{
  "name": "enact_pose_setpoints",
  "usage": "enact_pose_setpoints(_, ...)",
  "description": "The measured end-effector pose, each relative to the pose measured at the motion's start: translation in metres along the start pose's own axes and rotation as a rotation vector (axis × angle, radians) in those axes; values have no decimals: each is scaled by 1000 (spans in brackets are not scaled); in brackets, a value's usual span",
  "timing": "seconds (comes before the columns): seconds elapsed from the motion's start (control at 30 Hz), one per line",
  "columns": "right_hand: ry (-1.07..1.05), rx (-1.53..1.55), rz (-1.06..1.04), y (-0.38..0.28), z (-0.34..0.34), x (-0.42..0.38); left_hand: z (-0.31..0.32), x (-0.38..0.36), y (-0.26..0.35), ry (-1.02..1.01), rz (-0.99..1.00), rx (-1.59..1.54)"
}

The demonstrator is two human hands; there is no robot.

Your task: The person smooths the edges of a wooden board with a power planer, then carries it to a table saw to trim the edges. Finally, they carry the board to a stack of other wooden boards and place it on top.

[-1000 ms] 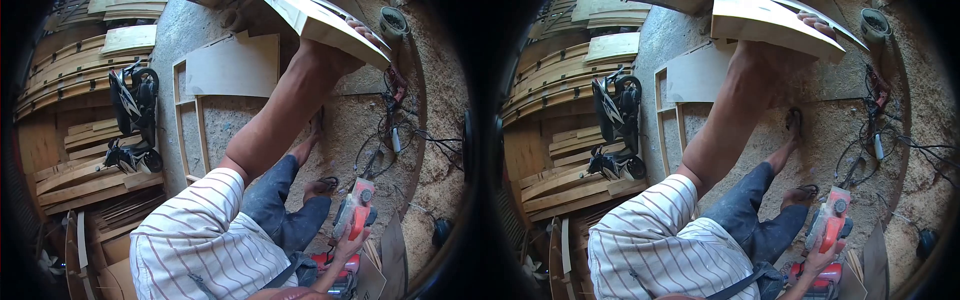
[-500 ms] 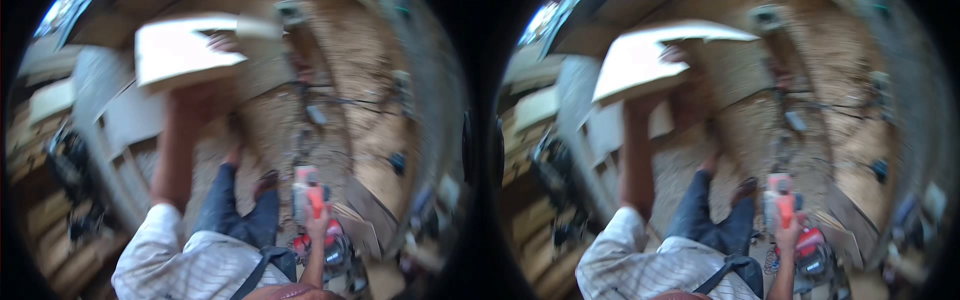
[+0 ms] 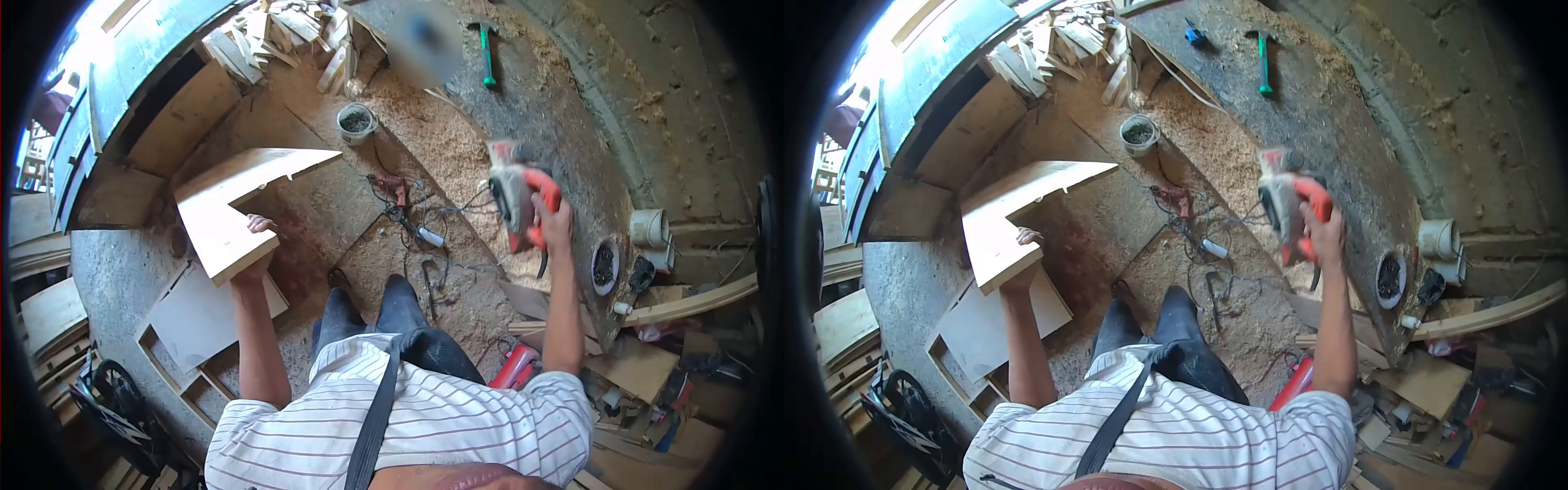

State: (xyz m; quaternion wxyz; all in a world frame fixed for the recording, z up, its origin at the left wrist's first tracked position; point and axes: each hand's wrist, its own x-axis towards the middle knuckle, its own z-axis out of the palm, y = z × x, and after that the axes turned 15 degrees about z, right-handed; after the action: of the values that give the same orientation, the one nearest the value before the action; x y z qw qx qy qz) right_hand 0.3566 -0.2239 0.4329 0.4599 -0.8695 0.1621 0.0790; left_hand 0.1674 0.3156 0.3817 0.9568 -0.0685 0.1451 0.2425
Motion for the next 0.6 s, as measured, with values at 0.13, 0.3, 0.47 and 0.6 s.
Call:
enact_pose_setpoints(0.13,-67,83,-82,-40,15,141,-2,35,1,22,-52,-52)
enact_pose_setpoints(0.3,-326,179,-119,-65,41,249,21,34,-12,-12,36,-205)
enact_pose_setpoints(0.47,-222,25,-159,-27,13,283,49,34,-17,32,119,-156)
enact_pose_setpoints(0.6,580,-666,-618,-135,53,244,79,76,-26,-38,138,-194)
